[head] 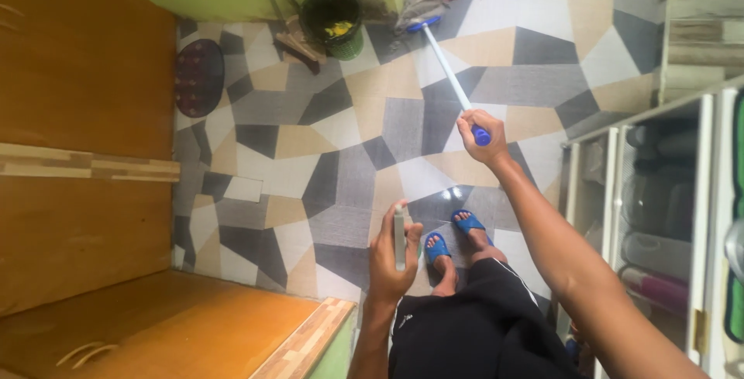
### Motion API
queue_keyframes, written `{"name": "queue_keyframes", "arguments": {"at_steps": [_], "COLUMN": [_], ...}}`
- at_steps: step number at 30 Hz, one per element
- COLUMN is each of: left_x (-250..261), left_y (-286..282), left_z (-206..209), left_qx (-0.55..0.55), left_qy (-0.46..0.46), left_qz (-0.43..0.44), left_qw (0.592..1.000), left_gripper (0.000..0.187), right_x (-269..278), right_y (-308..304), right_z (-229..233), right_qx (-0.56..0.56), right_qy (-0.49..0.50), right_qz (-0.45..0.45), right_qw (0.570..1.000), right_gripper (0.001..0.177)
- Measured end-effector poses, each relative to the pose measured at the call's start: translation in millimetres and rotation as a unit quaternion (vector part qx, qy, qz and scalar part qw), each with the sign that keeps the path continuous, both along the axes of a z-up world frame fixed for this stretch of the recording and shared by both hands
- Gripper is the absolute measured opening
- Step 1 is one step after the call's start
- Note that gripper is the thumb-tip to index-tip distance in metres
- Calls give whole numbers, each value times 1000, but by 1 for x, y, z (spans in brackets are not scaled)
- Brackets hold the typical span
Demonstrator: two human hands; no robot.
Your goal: The recorder mops various areas of the tiled floor in a house using a mop and a spray bottle of cleaner.
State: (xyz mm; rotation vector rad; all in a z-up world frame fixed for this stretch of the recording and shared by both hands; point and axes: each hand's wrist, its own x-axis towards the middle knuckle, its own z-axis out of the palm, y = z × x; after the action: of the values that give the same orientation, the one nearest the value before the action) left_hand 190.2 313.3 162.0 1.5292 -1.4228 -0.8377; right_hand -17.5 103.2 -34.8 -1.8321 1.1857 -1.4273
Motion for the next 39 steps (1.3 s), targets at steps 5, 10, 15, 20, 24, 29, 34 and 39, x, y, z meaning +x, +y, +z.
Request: {"name": "queue_keyframes", "arguments": {"at_steps": [5, 10, 15, 20, 24, 29, 34, 39], "left_x": [-10, -24, -32, -27, -19, -17, -30, -37], "left_y": [-10, -19, -20, -24, -20, -17, -20, -24], "left_z": [-1, -10, -6, 10, 0, 2, 13, 6], "left_qx": [34, 35, -9, 66, 17, 44, 66, 46], "left_qy": [-26, -5, 27, 5, 8, -18, -14, 5], "left_qz": [-19, -47, -100, -68, -58, -53, -78, -128], "left_qw": [999, 998, 995, 995, 998, 997, 995, 991], "left_gripper": [42, 43, 40, 38, 37, 41, 42, 43], "right_x": [-30, -35, -12, -1, -6, -30, -72, -92], "right_y": [63, 135, 185, 175, 135, 25, -11, 52], "right_z": [65, 149, 207, 149, 88, 14, 14, 71], "right_qx": [75, 159, 96, -88, -148, -94, -34, 76], "right_qy": [8, 15, -44, -41, 36, 40, -22, 23], "right_qz": [9, -14, 81, 93, -37, -67, -21, -39], "right_qw": [997, 987, 991, 991, 988, 992, 999, 996], "right_gripper": [23, 21, 14, 25, 19, 24, 20, 16]}}
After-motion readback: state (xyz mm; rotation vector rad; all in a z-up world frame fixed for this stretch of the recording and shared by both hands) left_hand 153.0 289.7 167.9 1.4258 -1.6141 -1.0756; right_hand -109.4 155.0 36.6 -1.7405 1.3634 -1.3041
